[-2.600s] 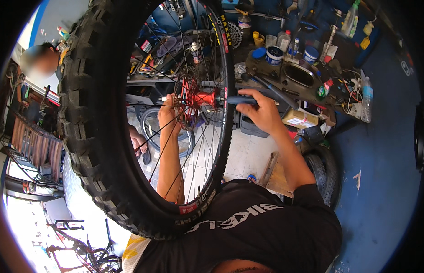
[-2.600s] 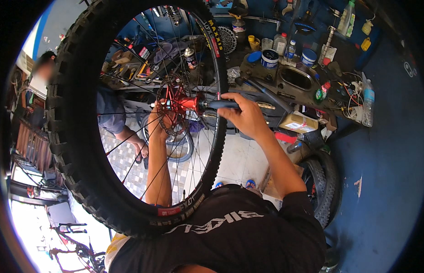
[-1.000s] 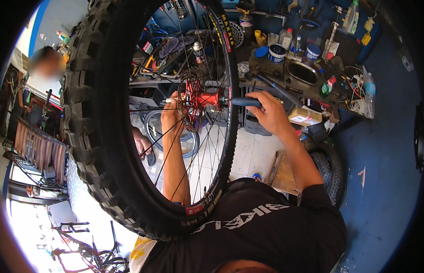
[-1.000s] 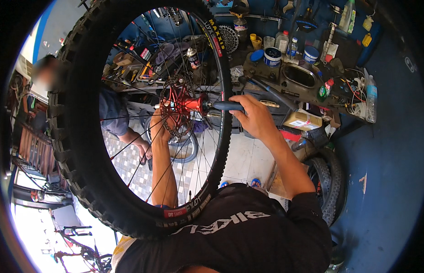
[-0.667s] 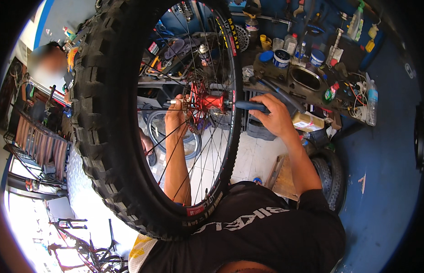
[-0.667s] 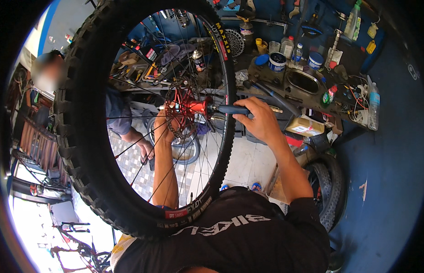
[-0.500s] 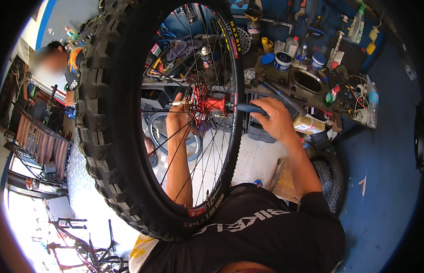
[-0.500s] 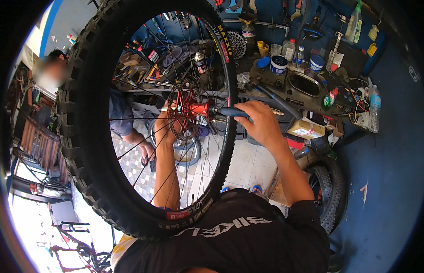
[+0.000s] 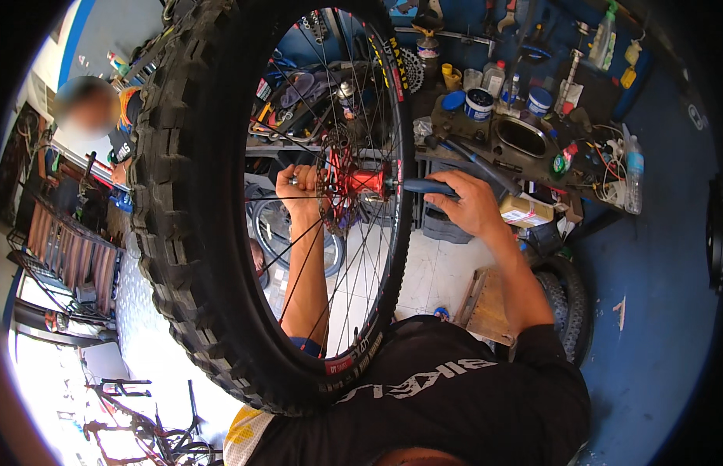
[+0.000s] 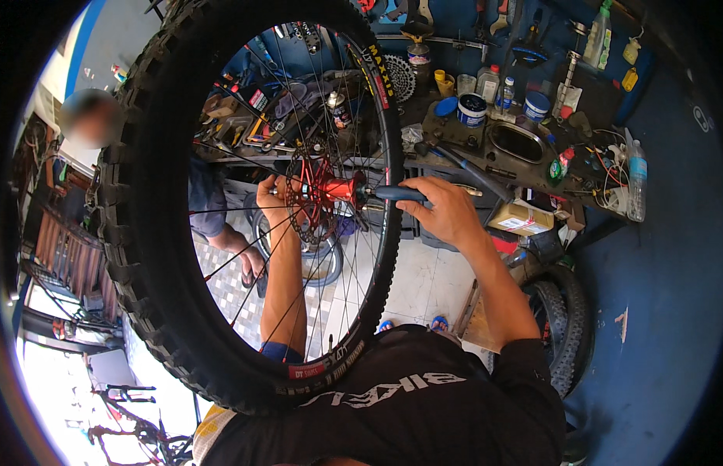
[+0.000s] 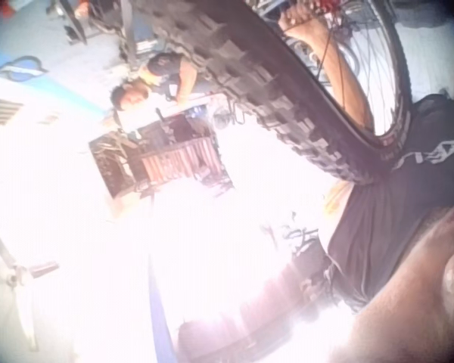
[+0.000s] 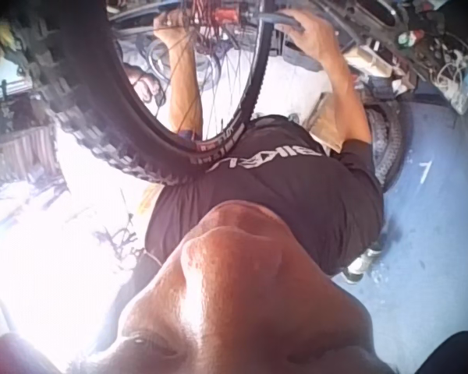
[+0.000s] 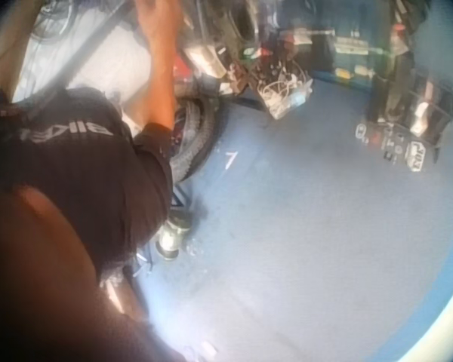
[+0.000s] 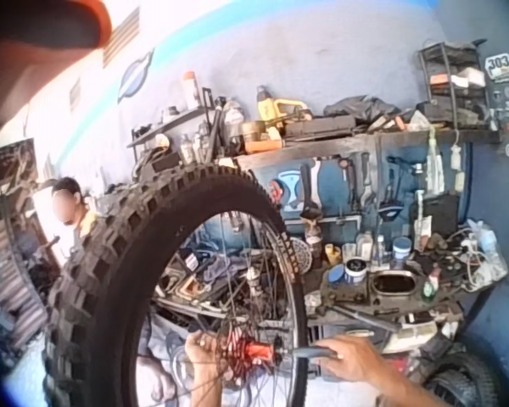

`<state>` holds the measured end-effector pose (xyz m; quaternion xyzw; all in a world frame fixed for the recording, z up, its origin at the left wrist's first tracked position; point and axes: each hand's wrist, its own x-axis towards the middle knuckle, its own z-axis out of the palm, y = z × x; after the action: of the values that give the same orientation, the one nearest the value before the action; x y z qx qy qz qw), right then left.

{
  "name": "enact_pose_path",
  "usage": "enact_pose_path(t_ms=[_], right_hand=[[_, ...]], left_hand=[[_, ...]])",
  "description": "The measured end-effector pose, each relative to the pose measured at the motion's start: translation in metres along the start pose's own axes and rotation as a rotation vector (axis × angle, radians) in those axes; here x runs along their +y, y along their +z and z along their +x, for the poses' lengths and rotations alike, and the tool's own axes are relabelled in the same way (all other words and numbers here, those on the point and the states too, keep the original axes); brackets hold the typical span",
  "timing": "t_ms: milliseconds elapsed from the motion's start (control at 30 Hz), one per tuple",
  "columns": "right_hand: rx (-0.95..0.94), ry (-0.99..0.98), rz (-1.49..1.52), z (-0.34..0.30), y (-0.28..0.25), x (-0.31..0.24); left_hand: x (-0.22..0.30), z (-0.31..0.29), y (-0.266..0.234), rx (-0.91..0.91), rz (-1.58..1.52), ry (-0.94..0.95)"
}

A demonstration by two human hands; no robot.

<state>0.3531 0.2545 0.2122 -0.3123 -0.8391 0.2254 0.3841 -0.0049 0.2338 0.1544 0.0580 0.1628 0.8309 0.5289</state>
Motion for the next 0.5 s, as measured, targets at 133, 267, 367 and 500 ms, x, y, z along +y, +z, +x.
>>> enact_pose_path(t_ms=[133, 267, 367, 500], right_hand=[[-0.005, 0.066, 0.052, -0.001, -0.001, -0.004], [-0.004, 0.062, 0.063, -0.001, 0.001, -0.004], [-0.004, 0.058, 0.112, -0.001, 0.004, 0.002], [-0.045, 0.153, 0.165, -0.002, 0.004, 0.006]], left_hand=[[-0.011, 0.006, 0.011, 0.022, 0.072, 0.030], [-0.007, 0.007, 0.007, -0.029, 0.165, 0.066], [-0.004, 0.007, 0.005, -0.036, 0.188, 0.083], [-0.010, 0.013, 0.007, -0.030, 0.222, 0.081]])
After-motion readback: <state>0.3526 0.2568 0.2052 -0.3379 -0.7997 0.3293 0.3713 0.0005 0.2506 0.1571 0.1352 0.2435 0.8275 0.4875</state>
